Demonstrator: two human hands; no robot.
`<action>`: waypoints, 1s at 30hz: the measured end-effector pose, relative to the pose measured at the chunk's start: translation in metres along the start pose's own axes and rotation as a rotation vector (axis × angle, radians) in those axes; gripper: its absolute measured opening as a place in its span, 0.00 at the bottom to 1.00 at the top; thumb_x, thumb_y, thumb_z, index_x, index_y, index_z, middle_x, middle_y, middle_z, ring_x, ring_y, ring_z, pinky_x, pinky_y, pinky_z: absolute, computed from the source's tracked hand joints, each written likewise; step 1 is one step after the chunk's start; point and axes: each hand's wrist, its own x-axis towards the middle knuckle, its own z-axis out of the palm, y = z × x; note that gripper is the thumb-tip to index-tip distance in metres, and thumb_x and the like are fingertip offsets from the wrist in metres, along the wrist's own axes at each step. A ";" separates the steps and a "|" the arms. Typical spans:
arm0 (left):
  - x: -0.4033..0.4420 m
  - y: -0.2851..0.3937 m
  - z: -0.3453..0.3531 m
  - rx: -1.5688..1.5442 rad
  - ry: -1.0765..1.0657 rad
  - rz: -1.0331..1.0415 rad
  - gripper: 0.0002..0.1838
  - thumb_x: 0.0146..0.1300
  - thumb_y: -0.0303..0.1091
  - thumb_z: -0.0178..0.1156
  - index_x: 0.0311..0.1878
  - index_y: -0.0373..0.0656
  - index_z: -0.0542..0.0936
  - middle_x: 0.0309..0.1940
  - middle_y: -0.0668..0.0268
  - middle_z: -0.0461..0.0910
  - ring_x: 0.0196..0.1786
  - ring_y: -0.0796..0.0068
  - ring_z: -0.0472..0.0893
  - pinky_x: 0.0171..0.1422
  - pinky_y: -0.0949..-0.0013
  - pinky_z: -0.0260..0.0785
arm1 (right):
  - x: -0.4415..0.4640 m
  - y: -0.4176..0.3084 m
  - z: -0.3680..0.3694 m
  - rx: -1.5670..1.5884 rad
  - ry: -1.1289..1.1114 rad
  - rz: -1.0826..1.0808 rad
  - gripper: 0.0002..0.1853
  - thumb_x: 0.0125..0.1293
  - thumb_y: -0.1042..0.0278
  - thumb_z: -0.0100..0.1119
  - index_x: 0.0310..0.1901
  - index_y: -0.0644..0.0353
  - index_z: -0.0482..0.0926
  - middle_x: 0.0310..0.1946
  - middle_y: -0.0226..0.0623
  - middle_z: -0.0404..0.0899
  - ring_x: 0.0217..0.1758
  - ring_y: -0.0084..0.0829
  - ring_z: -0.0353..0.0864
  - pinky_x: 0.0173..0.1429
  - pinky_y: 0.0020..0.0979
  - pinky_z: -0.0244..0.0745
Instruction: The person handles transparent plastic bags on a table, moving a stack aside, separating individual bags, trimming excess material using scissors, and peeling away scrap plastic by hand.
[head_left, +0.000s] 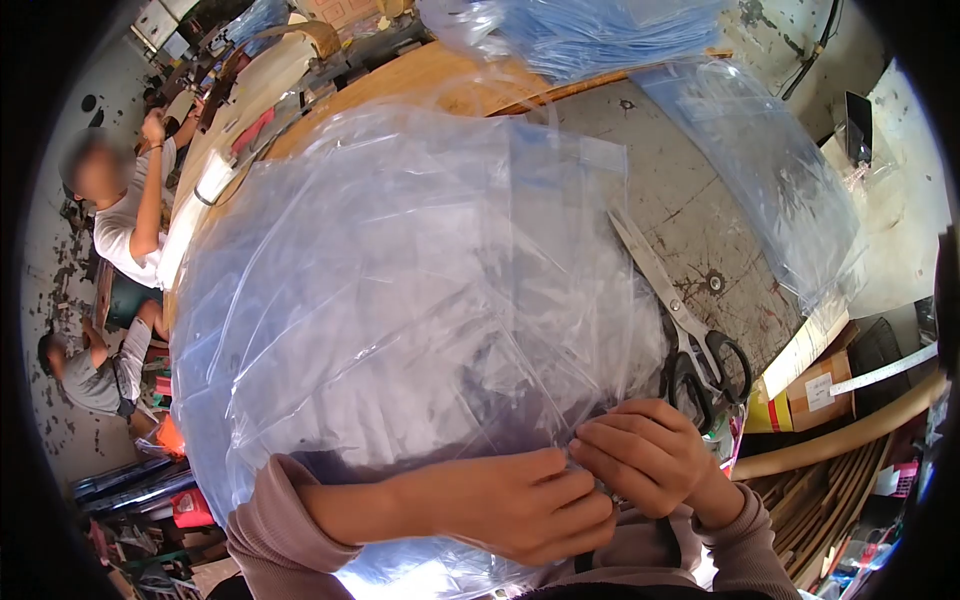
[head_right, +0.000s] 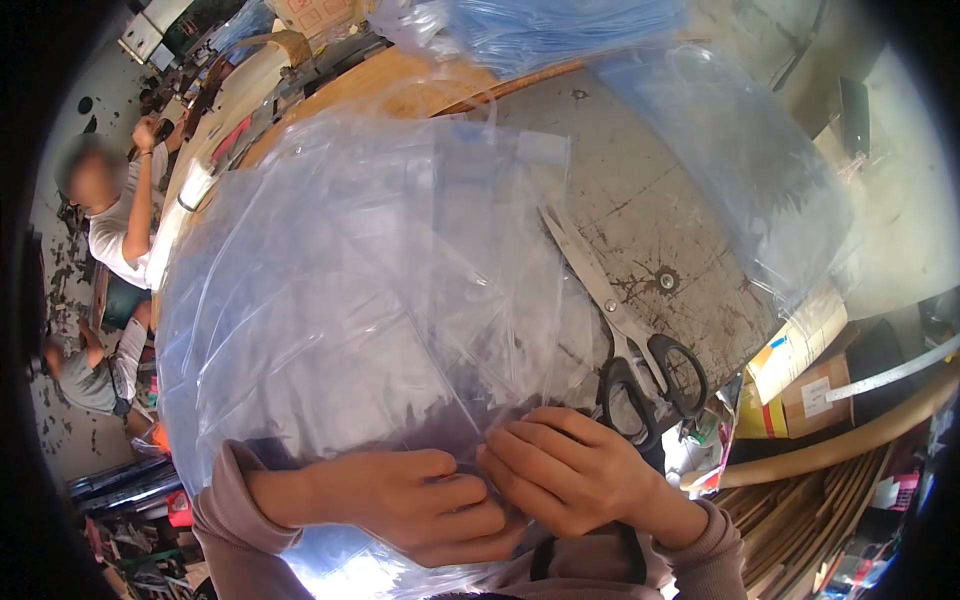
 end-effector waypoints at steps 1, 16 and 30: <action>0.000 0.004 0.003 -0.006 0.003 -0.029 0.05 0.56 0.35 0.52 0.31 0.47 0.74 0.27 0.73 0.70 0.30 0.79 0.71 0.33 0.78 0.58 | 0.000 0.000 0.000 0.002 0.000 0.000 0.11 0.49 0.72 0.55 0.35 0.65 0.80 0.37 0.38 0.78 0.37 0.30 0.80 0.43 0.30 0.75; -0.004 0.028 0.010 -0.020 -0.045 -0.065 0.06 0.56 0.38 0.51 0.32 0.48 0.71 0.29 0.76 0.70 0.36 0.81 0.71 0.35 0.76 0.59 | 0.050 0.034 -0.005 -0.092 0.140 0.161 0.12 0.45 0.78 0.61 0.35 0.65 0.75 0.32 0.42 0.75 0.31 0.36 0.76 0.32 0.32 0.69; -0.008 -0.042 -0.010 0.166 0.056 -0.291 0.07 0.42 0.29 0.59 0.27 0.52 0.75 0.24 0.75 0.69 0.27 0.78 0.69 0.36 0.69 0.52 | -0.004 -0.042 -0.034 0.625 -0.116 0.990 0.15 0.57 0.68 0.65 0.44 0.63 0.76 0.35 0.42 0.79 0.32 0.37 0.82 0.35 0.29 0.75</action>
